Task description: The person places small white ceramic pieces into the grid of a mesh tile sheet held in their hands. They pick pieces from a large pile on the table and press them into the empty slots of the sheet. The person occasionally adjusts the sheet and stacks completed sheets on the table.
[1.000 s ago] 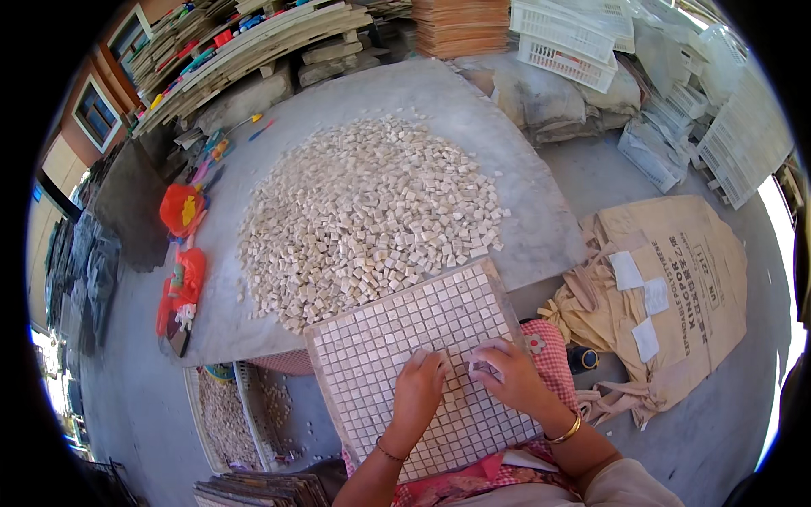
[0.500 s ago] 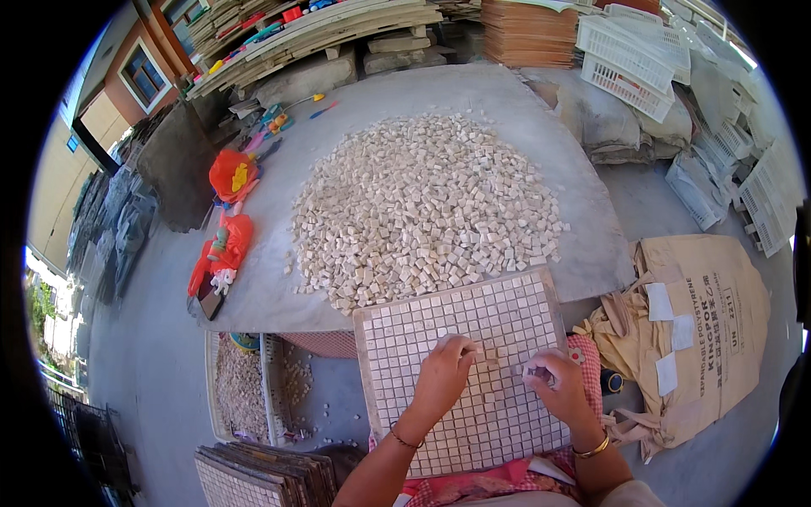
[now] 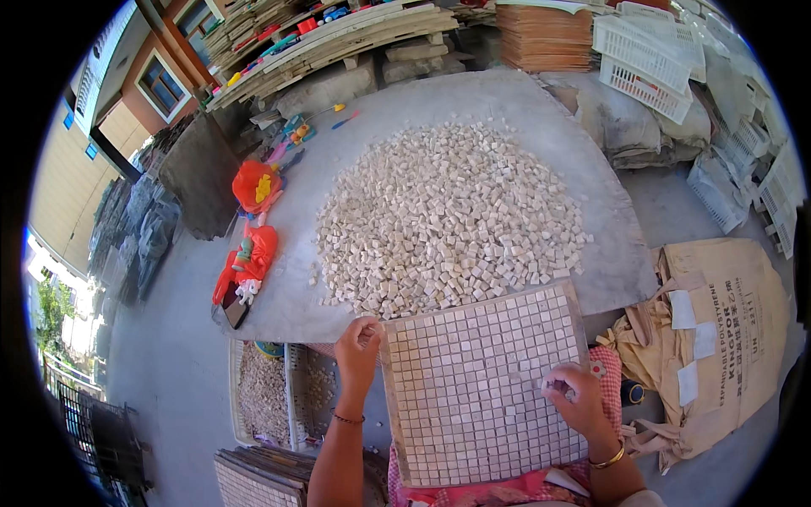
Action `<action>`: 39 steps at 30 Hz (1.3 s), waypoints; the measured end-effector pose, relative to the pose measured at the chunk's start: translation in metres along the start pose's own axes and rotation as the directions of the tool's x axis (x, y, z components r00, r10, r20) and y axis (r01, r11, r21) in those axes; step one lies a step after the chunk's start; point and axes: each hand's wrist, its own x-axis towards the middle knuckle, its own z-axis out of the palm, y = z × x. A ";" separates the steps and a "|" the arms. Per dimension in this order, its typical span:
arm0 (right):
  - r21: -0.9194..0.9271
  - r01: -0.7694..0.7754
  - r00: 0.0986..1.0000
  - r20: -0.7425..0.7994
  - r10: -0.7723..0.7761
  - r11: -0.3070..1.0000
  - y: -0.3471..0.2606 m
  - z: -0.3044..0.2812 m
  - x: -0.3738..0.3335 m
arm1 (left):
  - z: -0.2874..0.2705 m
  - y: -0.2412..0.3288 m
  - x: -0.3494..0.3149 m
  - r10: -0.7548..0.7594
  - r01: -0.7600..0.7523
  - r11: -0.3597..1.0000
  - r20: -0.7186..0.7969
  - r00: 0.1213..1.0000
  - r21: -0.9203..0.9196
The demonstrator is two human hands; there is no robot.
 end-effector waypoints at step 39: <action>0.069 0.054 0.993 -0.105 -0.047 0.996 0.011 -0.028 -0.004 | 0.125 0.094 -0.106 0.312 -0.378 0.914 0.341 0.887 0.147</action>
